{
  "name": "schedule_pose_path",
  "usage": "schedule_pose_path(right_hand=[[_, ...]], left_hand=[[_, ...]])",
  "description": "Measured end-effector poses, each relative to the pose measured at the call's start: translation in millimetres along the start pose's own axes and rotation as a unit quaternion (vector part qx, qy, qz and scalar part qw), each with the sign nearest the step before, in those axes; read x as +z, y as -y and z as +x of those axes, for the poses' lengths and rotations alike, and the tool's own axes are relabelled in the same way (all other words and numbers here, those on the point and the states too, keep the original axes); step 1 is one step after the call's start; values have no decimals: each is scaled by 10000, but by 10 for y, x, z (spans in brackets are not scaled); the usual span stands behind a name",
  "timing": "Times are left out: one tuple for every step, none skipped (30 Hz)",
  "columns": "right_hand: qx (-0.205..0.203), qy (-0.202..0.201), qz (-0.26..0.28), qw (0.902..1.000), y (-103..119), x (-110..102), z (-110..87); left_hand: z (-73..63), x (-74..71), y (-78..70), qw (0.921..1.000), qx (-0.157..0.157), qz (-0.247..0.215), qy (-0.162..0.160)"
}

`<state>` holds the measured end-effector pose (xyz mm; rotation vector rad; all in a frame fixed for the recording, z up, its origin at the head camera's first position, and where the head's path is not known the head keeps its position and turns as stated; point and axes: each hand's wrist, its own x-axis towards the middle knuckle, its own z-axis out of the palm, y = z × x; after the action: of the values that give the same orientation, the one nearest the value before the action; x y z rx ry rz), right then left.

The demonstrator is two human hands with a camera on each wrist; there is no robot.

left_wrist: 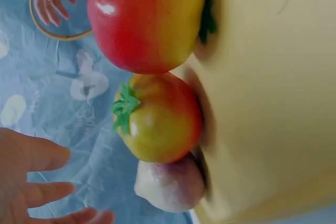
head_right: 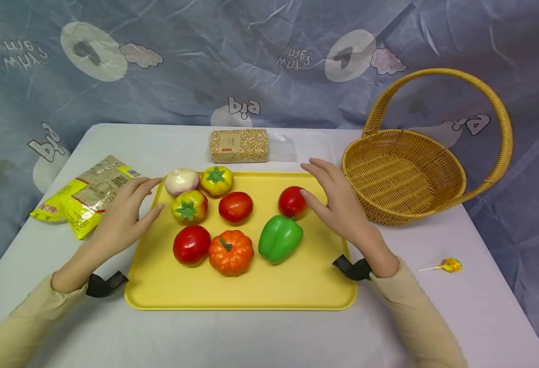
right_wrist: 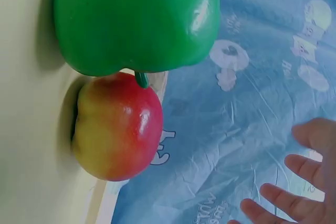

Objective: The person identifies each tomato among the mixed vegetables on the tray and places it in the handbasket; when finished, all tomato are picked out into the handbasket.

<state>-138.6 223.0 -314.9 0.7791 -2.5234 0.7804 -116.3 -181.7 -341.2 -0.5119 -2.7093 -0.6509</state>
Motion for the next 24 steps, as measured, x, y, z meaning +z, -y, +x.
schedule_pose_path(right_hand=[[-55, -148, 20, 9999, -12, -1, -6], [-116, -288, 40, 9995, -27, -1, -10], [-170, -411, 76, 9990, -41, 1, -14], [-203, -513, 103, 9984, -55, 4, -20], [-232, -596, 133, 9979, -69, 7, -25], [-238, -651, 162, 9975, -82, 11, -33], [-237, -695, 192, 9971, -96, 16, -40], [-225, -726, 235, 9968, -110, 20, -48], [-210, -756, 268, 9966, -124, 25, -56], [-187, -786, 287, 9963, -140, 34, -65], [-171, -807, 312, 9961, -158, 44, -73], [-148, -818, 338, 9960, -176, 53, -81], [-120, -817, 362, 9959, -196, 61, -87], [-98, -811, 382, 9959, -216, 70, -93], [-82, -800, 389, 9960, -235, 80, -97], [-58, -775, 397, 9962, -254, 89, -101], [-31, -734, 395, 9965, -272, 97, -104], [4, -695, 395, 9968, -288, 105, -107], [36, -654, 380, 9971, -302, 108, -109], [67, -618, 371, 9974, -315, 111, -111], [102, -578, 366, 9976, -325, 115, -114], [136, -539, 354, 9978, -337, 119, -114], [176, -484, 358, 9980, -346, 123, -117], [219, -427, 358, 9982, -355, 127, -119]], left_hand=[[-10, 15, 18, 10000, -44, 18, 50], [-23, 30, 36, 9998, -114, 53, 145], [-37, 44, 54, 9994, -201, 87, 272], [-51, 58, 74, 9986, -302, 121, 424], [-64, 73, 95, 9972, -416, 144, 604], [-76, 84, 114, 9953, -538, 161, 790], [-85, 95, 135, 9931, -647, 183, 961], [-92, 104, 155, 9906, -753, 209, 1124], [-95, 110, 176, 9880, -839, 232, 1274], [-99, 117, 199, 9853, -921, 251, 1419], [-100, 122, 221, 9825, -987, 271, 1558], [-101, 125, 240, 9802, -1022, 271, 1674], [-100, 130, 261, 9780, -1048, 266, 1782], [-98, 135, 281, 9761, -1065, 236, 1880], [-96, 141, 299, 9747, -1066, 181, 1958], [-94, 150, 316, 9736, -1068, 114, 2016], [-92, 159, 330, 9730, -1071, 38, 2045], [-91, 170, 345, 9728, -1076, -43, 2053], [-88, 183, 358, 9727, -1086, -117, 2047], [-87, 197, 369, 9729, -1089, -183, 2033], [-86, 209, 377, 9731, -1097, -234, 2011], [-86, 220, 385, 9731, -1123, -278, 1993], [-88, 230, 391, 9731, -1146, -309, 1974], [-88, 239, 398, 9729, -1173, -330, 1966]])
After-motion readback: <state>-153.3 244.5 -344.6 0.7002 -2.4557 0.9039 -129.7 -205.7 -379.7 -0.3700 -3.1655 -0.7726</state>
